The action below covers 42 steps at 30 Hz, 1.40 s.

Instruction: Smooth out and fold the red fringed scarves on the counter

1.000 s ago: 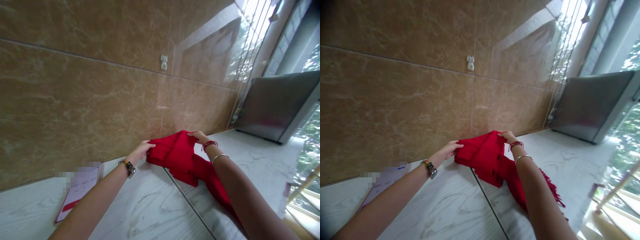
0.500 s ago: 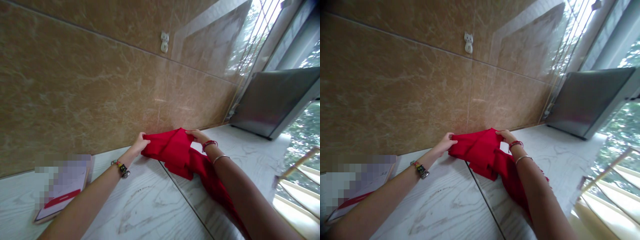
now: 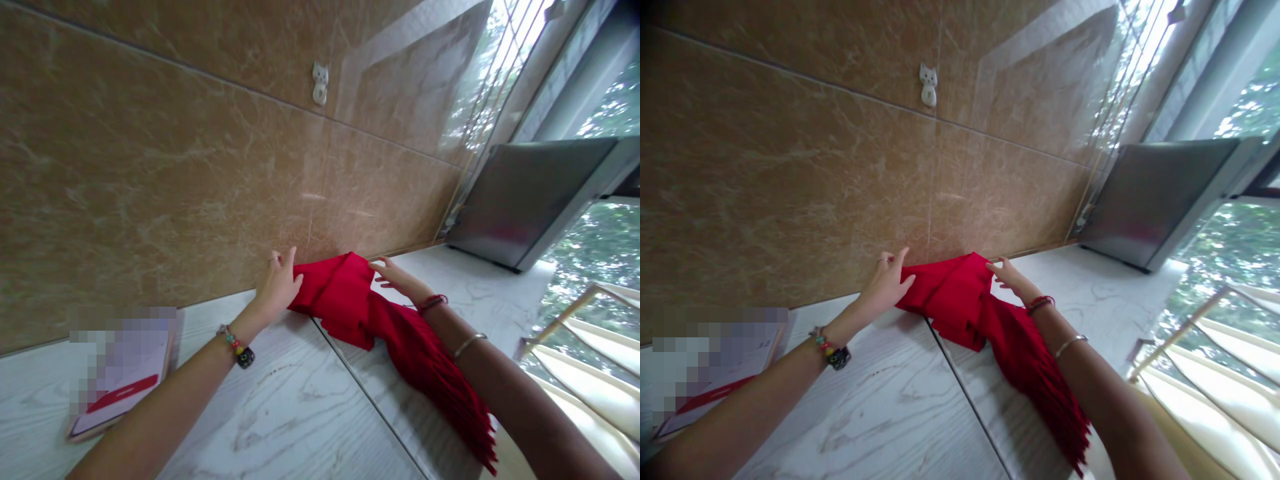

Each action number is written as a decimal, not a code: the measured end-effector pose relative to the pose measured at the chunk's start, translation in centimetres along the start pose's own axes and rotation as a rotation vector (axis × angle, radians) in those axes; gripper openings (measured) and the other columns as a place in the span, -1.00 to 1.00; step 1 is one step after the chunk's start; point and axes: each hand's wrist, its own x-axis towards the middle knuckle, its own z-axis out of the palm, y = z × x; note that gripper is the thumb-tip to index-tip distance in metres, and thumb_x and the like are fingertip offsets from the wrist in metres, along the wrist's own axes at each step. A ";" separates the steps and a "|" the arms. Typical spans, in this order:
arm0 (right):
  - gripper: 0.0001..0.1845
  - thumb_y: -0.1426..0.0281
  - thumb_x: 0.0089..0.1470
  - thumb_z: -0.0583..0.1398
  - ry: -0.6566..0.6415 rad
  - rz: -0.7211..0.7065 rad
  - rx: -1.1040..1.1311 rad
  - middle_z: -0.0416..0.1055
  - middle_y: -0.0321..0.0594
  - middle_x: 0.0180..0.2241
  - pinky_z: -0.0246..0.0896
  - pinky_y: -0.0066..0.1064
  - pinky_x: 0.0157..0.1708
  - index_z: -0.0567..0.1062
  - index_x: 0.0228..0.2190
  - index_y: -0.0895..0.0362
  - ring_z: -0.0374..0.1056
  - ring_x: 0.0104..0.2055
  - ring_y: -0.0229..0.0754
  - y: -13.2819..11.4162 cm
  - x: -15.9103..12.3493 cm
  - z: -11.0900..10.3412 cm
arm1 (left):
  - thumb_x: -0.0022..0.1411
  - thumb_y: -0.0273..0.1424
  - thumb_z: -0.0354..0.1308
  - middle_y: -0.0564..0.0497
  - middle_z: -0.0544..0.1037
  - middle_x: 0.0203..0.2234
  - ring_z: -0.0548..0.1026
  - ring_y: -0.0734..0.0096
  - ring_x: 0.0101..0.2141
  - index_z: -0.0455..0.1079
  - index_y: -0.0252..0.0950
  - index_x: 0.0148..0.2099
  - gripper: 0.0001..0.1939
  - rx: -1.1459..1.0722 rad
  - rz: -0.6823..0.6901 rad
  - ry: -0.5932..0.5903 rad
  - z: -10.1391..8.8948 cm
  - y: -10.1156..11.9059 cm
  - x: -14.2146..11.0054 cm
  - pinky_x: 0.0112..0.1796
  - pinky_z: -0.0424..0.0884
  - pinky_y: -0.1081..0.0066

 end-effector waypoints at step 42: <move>-0.44 0.44 0.01 0.07 0.039 -0.705 -1.079 0.19 0.12 0.07 0.08 -0.07 0.04 0.18 0.08 0.24 0.07 0.14 0.03 1.7 -15.5 -3.3 | 0.03 -0.54 0.07 -0.18 0.02 0.20 -0.02 0.10 0.18 0.07 -0.31 0.20 -0.36 0.515 0.459 -0.258 1.8 -0.5 -1.8 0.06 0.04 0.12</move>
